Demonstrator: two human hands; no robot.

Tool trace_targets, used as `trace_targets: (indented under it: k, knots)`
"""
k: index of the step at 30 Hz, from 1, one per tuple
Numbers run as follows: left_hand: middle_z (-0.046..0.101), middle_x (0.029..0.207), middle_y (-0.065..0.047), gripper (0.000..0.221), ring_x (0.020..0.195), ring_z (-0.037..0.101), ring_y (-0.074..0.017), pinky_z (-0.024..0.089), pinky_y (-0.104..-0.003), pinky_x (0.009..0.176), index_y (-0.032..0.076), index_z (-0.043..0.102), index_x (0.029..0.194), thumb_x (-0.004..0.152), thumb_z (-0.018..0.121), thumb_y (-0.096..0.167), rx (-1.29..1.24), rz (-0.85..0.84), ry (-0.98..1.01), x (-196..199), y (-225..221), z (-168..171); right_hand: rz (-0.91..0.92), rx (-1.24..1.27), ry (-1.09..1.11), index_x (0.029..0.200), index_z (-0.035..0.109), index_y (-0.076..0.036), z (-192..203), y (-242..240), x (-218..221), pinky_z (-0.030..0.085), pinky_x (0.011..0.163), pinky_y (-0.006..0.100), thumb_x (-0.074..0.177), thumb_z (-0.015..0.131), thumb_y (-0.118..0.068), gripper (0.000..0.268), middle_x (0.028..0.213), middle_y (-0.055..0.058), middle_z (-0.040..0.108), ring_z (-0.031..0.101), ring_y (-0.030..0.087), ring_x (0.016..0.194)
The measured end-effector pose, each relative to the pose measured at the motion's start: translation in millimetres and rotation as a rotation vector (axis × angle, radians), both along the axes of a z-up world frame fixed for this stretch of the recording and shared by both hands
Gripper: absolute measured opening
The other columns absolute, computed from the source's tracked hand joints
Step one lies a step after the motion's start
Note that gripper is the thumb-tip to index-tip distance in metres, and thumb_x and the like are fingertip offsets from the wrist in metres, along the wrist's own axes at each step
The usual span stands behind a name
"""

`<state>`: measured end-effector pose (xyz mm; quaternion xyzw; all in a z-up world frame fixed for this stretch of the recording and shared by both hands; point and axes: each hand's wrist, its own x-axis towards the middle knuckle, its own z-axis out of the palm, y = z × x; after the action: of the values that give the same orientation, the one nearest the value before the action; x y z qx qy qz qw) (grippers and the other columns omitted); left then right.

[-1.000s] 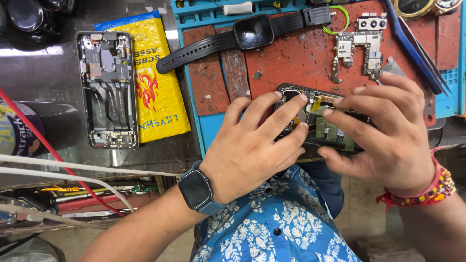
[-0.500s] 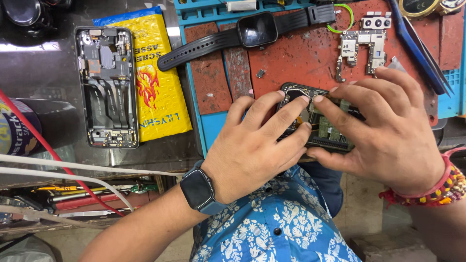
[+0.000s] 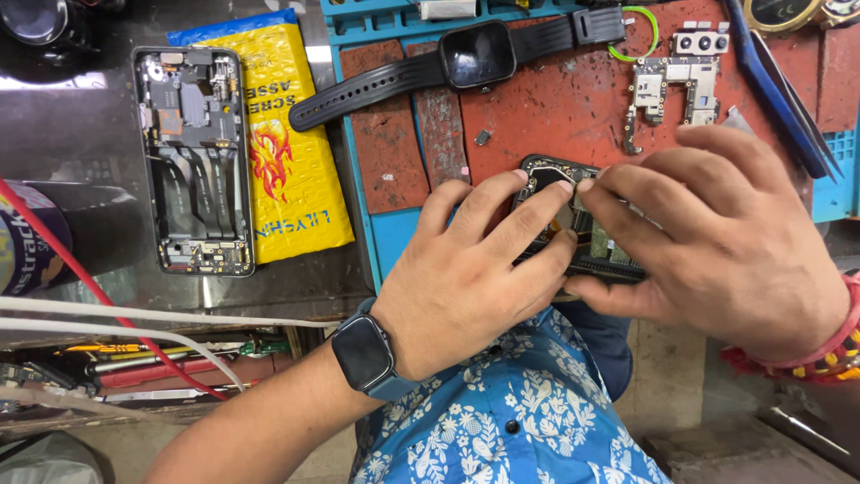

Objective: The person works on the internal components of a disassembled mobile phone, using tweezers to manipulate small connectors and cables before closing the device and checking the screen functionality.

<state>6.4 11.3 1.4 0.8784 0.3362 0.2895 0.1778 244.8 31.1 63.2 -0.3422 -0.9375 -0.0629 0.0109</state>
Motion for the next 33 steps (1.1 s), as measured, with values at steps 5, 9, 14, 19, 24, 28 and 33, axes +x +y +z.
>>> trace_targets:
  k: [5, 9, 14, 19, 24, 28, 33]
  knots:
    - [0.051, 0.149, -0.007, 0.037, 0.138, 0.047, -0.0298, 0.04, -0.05, 0.112, 0.013, 0.066, 0.125, 0.095, 0.075, 0.033, 0.014, 0.006, 0.006, 1, 1, 1, 0.022, -0.038, 0.042, 0.113, 0.076, -0.007, -3, 6, 5, 0.047, 0.106, 0.047, 0.077, 0.079, -0.052, 0.058, 0.115, 0.006, 0.063, 0.06, 0.026, 0.11]
    - [0.052, 0.148, -0.007, 0.036, 0.138, 0.047, -0.0293, 0.04, -0.05, 0.112, 0.013, 0.066, 0.125, 0.095, 0.075, 0.031, 0.016, 0.013, 0.001, 1, 0, 0, 0.005, -0.045, 0.086, 0.116, 0.075, -0.007, -10, 4, 10, 0.048, 0.105, 0.048, 0.078, 0.079, -0.049, 0.057, 0.115, 0.008, 0.063, 0.061, 0.029, 0.11]
    - [0.052, 0.148, -0.007, 0.035, 0.138, 0.048, -0.0295, 0.04, -0.049, 0.112, 0.013, 0.066, 0.126, 0.097, 0.076, 0.03, 0.013, 0.013, -0.019, 0, -1, -2, 0.007, -0.032, 0.109, 0.119, 0.075, -0.01, -14, -1, 13, 0.049, 0.104, 0.048, 0.081, 0.079, -0.046, 0.052, 0.117, 0.007, 0.064, 0.061, 0.028, 0.111]
    - [0.053, 0.147, -0.007, 0.035, 0.138, 0.048, -0.0295, 0.04, -0.049, 0.112, 0.013, 0.066, 0.125, 0.096, 0.075, 0.03, 0.014, 0.017, -0.021, 0, -1, -2, 0.032, -0.038, 0.092, 0.119, 0.076, -0.013, -11, 1, 11, 0.048, 0.104, 0.048, 0.082, 0.077, -0.049, 0.052, 0.116, 0.006, 0.063, 0.06, 0.027, 0.112]
    - [0.052, 0.149, -0.007, 0.033, 0.139, 0.048, -0.0297, 0.04, -0.049, 0.112, 0.013, 0.066, 0.125, 0.098, 0.074, 0.03, 0.003, 0.013, -0.031, 0, -1, -3, 0.086, -0.047, 0.058, 0.116, 0.076, -0.009, -8, 5, 10, 0.049, 0.104, 0.046, 0.081, 0.076, -0.048, 0.051, 0.116, 0.005, 0.064, 0.06, 0.025, 0.111]
    - [0.053, 0.147, -0.007, 0.033, 0.138, 0.048, -0.0303, 0.04, -0.05, 0.113, 0.013, 0.067, 0.123, 0.096, 0.075, 0.031, 0.01, 0.015, -0.022, 0, 0, -1, 0.086, -0.1, 0.088, 0.112, 0.077, -0.007, -8, 8, 10, 0.049, 0.106, 0.048, 0.08, 0.079, -0.04, 0.045, 0.114, 0.005, 0.065, 0.061, 0.026, 0.11]
    - [0.053, 0.146, -0.007, 0.035, 0.138, 0.048, -0.0302, 0.04, -0.05, 0.112, 0.013, 0.066, 0.124, 0.095, 0.075, 0.03, 0.011, 0.003, -0.028, 0, 1, -1, 0.058, -0.085, 0.149, 0.111, 0.076, -0.008, -12, 6, 9, 0.049, 0.106, 0.049, 0.079, 0.081, -0.035, 0.042, 0.113, 0.006, 0.065, 0.06, 0.029, 0.109]
